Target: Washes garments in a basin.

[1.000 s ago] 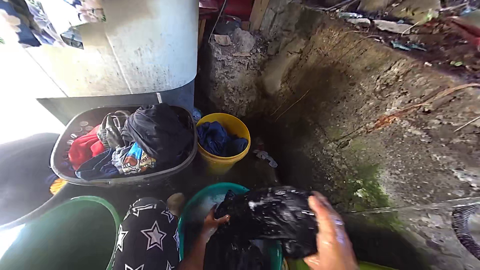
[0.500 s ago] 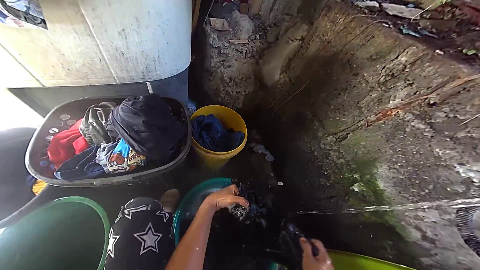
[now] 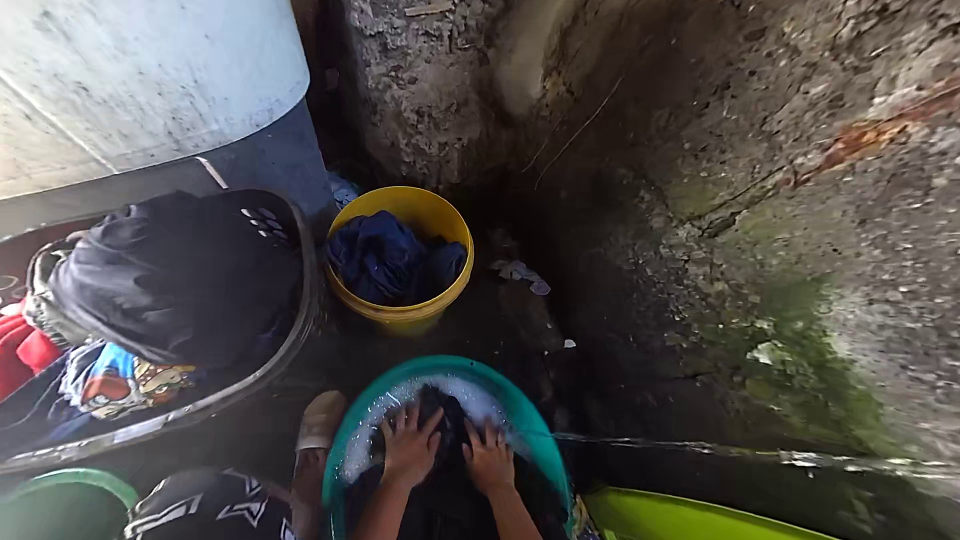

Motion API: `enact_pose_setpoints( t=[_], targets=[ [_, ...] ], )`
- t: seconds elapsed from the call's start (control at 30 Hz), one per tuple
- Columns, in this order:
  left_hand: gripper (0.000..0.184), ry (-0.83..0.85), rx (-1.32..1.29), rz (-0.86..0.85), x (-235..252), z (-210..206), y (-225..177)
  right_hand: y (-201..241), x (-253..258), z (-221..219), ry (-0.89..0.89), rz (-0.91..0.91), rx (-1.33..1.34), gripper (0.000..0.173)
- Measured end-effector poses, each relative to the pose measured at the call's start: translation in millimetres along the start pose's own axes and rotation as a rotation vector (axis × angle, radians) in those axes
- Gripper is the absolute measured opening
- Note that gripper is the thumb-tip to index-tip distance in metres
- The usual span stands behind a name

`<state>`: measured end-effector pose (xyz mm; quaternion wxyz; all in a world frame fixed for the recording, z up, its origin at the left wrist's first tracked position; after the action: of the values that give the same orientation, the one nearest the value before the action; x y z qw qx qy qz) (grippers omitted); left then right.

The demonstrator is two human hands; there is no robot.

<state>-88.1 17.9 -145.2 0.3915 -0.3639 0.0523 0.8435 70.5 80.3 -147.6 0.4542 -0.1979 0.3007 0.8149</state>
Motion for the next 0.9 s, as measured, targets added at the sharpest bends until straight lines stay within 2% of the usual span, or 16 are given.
enact_pose_setpoints(
  t=[0.13,0.27,0.37,0.43,0.5,0.57,0.6,0.67,0.7,0.73,0.77,0.8,0.83,0.9],
  targets=[
    [0.051,0.068,0.09,-0.031,16,-33,-4,-18,22,-32,0.093,-0.072,0.075,0.054],
    [0.051,0.184,-0.007,0.018,42,-47,-13,-14,26,-43,0.373,-0.124,0.052,0.047],
    [0.055,0.449,0.042,0.148,32,-54,-14,-6,19,-50,0.555,-0.147,0.089,0.047],
    [0.049,0.535,0.115,0.207,17,-63,-2,-4,14,-52,0.568,-0.131,0.095,0.048],
    [0.045,0.471,0.115,0.189,7,-67,13,-7,19,-46,0.468,-0.133,0.16,0.049],
    [0.047,0.481,0.059,0.245,17,-64,15,-8,28,-17,0.326,-0.133,0.321,0.052],
    [0.049,0.426,0.001,0.22,24,-58,11,-9,24,7,0.18,-0.092,0.448,0.053],
    [0.058,0.125,-0.253,0.123,49,-30,0,-9,-1,65,-0.245,0.088,0.856,0.047],
    [0.063,0.013,-0.377,0.139,55,-16,2,-7,-16,90,-0.406,0.169,1.047,0.047],
    [0.068,-0.028,-0.495,0.192,54,-11,8,-8,-27,104,-0.538,0.199,1.206,0.047],
    [0.069,-0.035,-0.605,0.237,52,-13,13,-12,-31,105,-0.66,0.18,1.337,0.046],
    [0.058,-0.074,-0.664,0.236,42,-9,7,-15,-28,94,-0.734,0.147,1.46,0.046],
    [0.048,-0.098,-0.599,0.195,28,2,-10,-17,-16,76,-0.777,0.087,1.582,0.044],
    [0.039,-0.145,-0.545,0.068,-9,21,-51,-12,12,32,-0.735,-0.133,1.812,0.039]
  ],
)
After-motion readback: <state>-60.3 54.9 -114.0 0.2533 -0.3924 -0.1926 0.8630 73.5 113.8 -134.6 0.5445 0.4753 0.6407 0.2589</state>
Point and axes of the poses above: each hand's wrist, its own x-axis towards the middle knuckle, its own z-axis out of the back of the hand, y = z × x, the point moved 9 cm from there along x, towards the middle knuckle, and after that the axes turned 15 degrees about z, right-handed, at the moved point
